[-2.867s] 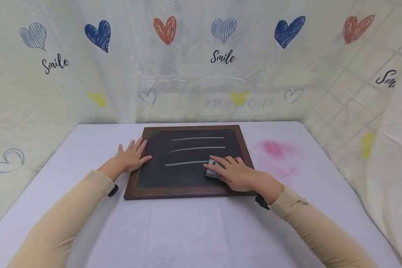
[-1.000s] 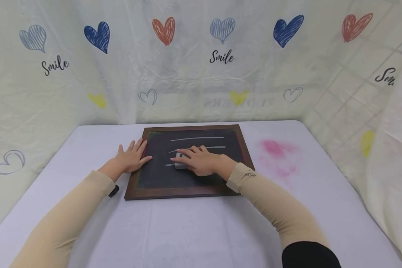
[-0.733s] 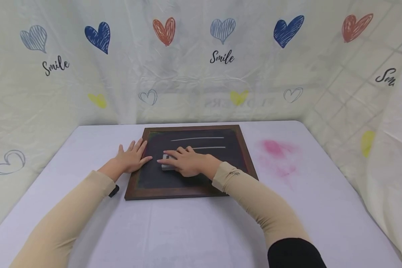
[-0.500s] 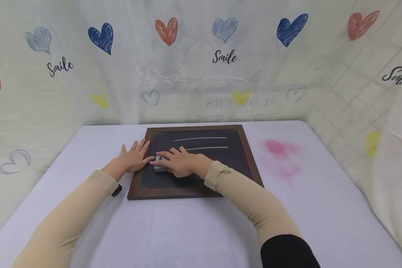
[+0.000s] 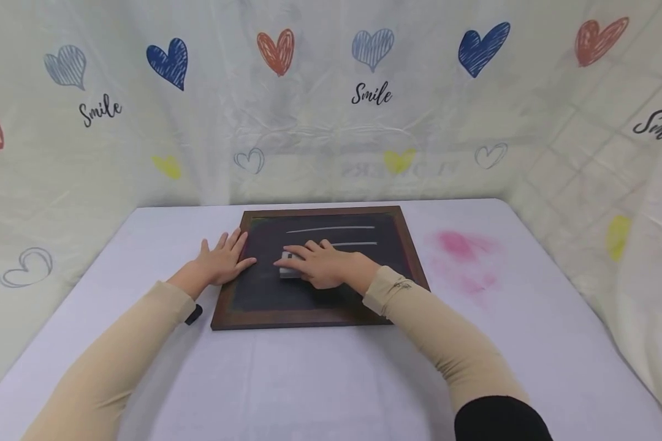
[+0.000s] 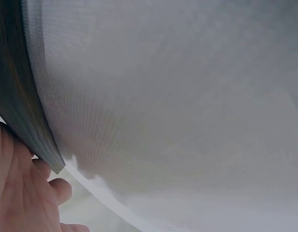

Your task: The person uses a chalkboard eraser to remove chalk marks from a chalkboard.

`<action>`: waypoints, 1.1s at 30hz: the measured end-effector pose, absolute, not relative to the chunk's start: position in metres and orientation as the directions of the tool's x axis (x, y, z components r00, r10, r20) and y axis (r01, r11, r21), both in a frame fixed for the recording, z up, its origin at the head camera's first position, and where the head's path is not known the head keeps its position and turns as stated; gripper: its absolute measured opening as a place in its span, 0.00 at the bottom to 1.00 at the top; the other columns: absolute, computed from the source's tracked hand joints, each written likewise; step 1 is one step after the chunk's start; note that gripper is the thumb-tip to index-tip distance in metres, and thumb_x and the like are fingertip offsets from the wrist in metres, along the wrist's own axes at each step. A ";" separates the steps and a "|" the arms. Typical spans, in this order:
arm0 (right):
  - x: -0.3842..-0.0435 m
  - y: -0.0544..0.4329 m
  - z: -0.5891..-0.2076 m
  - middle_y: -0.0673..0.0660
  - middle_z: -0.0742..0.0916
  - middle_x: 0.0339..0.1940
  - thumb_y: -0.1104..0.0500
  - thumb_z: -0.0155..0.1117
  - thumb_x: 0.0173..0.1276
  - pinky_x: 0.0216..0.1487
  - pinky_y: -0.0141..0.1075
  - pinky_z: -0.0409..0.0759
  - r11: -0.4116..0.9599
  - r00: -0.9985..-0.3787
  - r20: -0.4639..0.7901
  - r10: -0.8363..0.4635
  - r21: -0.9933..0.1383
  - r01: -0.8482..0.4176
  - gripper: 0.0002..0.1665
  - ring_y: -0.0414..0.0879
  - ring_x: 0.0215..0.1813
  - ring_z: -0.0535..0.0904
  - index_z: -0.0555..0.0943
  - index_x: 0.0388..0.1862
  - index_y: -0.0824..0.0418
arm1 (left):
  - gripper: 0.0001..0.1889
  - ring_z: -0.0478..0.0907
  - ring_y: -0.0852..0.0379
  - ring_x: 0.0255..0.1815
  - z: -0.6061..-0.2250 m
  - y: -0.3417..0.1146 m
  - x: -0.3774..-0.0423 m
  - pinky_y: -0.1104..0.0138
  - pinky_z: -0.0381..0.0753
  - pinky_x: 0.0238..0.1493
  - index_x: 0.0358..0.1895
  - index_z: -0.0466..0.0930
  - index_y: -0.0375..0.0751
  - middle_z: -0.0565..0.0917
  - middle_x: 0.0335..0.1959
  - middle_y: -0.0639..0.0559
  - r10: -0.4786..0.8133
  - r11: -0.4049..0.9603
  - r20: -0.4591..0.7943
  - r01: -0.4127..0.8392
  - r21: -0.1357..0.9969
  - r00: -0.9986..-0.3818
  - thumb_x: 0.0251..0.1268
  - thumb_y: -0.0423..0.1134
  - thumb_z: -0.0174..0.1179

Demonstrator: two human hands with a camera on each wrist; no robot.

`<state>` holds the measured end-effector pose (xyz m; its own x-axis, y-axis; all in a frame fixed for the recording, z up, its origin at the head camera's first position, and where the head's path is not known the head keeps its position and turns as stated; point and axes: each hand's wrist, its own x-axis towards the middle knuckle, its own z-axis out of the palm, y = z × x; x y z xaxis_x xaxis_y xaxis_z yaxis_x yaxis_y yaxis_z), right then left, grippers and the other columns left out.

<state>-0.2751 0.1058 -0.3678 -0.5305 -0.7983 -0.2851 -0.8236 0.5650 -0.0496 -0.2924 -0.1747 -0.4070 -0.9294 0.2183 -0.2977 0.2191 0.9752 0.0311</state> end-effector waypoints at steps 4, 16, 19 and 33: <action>-0.273 0.152 -0.368 0.59 0.53 0.85 0.58 0.50 0.84 0.69 0.61 0.60 0.609 -0.571 -0.247 -0.782 -0.113 -0.785 0.37 0.59 0.77 0.59 0.52 0.86 0.46 | 0.44 0.36 0.35 0.83 -0.398 -0.172 -0.287 0.32 0.34 0.73 0.84 0.35 0.35 0.37 0.84 0.36 0.227 0.973 -0.292 0.228 0.028 -0.929 0.82 0.63 0.36; -0.254 0.245 -0.372 0.64 0.59 0.82 0.63 0.56 0.80 0.59 0.59 0.62 0.678 -0.667 -0.120 -0.735 -0.161 -0.717 0.37 0.62 0.71 0.64 0.57 0.84 0.52 | 0.45 0.37 0.34 0.83 -0.395 -0.173 -0.283 0.32 0.32 0.73 0.83 0.37 0.34 0.39 0.84 0.35 0.230 0.973 -0.295 0.222 0.061 -0.927 0.81 0.64 0.38; -0.256 0.242 -0.373 0.64 0.59 0.81 0.64 0.55 0.80 0.58 0.58 0.63 0.666 -0.658 -0.107 -0.745 -0.164 -0.728 0.37 0.62 0.71 0.64 0.57 0.84 0.52 | 0.44 0.36 0.34 0.83 -0.395 -0.173 -0.281 0.32 0.32 0.73 0.83 0.36 0.34 0.38 0.84 0.35 0.231 0.973 -0.297 0.222 0.064 -0.926 0.82 0.63 0.38; -0.272 0.121 -0.377 0.59 0.51 0.85 0.57 0.47 0.85 0.66 0.60 0.62 0.611 -0.588 -0.227 -0.777 -0.044 -0.791 0.37 0.60 0.77 0.58 0.49 0.86 0.43 | 0.44 0.37 0.34 0.83 -0.398 -0.171 -0.284 0.32 0.35 0.73 0.84 0.36 0.35 0.38 0.84 0.35 0.228 0.973 -0.285 0.225 0.042 -0.931 0.82 0.62 0.37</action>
<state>-0.2721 0.1211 -0.3766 -0.5875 -0.7768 -0.2266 -0.7905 0.6108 -0.0443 -0.2842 -0.1709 -0.3980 -0.9311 0.2277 -0.2849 0.2252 0.9734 0.0417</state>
